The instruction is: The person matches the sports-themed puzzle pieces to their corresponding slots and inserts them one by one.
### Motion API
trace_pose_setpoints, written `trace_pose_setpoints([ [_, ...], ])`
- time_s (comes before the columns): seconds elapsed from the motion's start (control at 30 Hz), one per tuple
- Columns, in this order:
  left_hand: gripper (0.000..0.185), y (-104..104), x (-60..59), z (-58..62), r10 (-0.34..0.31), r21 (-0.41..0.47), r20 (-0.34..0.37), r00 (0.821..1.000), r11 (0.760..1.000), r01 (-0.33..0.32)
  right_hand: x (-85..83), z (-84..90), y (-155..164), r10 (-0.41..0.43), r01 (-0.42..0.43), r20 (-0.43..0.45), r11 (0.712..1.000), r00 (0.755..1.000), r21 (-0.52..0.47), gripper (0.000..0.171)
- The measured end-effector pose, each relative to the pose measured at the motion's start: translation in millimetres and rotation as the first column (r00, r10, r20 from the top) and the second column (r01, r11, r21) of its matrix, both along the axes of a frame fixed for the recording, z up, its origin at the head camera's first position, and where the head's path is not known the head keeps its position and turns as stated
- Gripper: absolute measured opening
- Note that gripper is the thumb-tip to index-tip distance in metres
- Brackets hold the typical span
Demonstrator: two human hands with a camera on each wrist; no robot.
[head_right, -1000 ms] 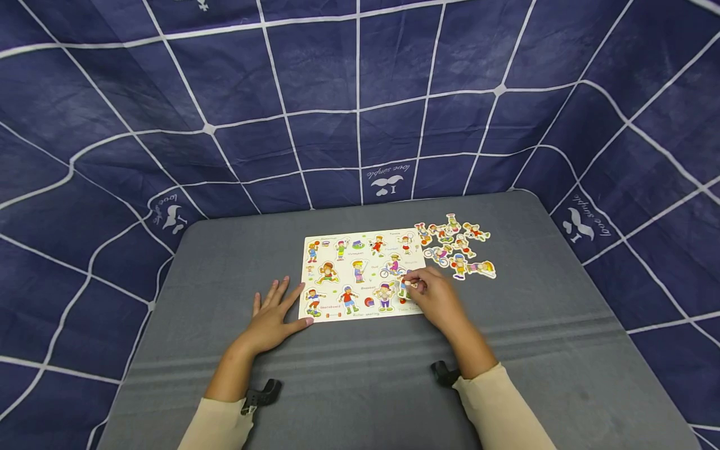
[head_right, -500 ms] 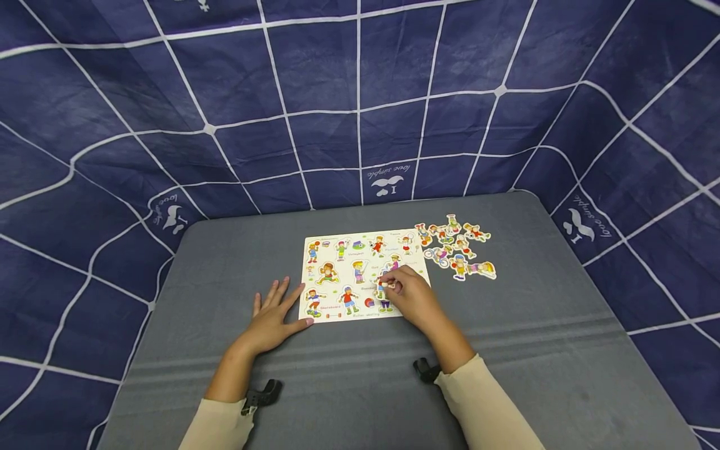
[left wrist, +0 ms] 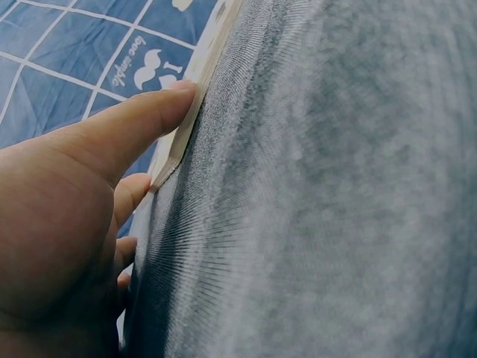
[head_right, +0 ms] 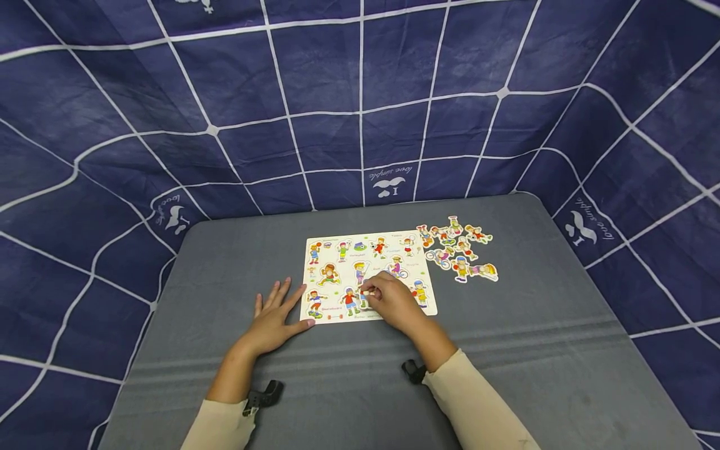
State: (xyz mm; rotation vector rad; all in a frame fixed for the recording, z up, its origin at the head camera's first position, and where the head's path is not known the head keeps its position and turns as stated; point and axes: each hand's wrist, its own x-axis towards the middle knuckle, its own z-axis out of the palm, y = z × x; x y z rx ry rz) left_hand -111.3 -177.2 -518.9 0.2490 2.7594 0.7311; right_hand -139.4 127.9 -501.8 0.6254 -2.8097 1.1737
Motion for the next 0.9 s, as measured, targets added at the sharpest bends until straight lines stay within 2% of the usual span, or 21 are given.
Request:
trace_pose_setpoints([
  [0.5,0.091,0,-0.1,-0.5,0.004,0.001,-0.005,1.000,1.000,-0.004,-4.3,-2.5,-20,0.107,-0.106,-0.021,0.992,0.994,0.067,0.015],
  [0.9,0.091,1,-0.5,-1.0,0.007,-0.003,-0.007,1.000,1.000,-0.007,-5.7,-2.8,-29,0.151,-0.151,0.011,0.979,0.988,0.137,0.015],
])
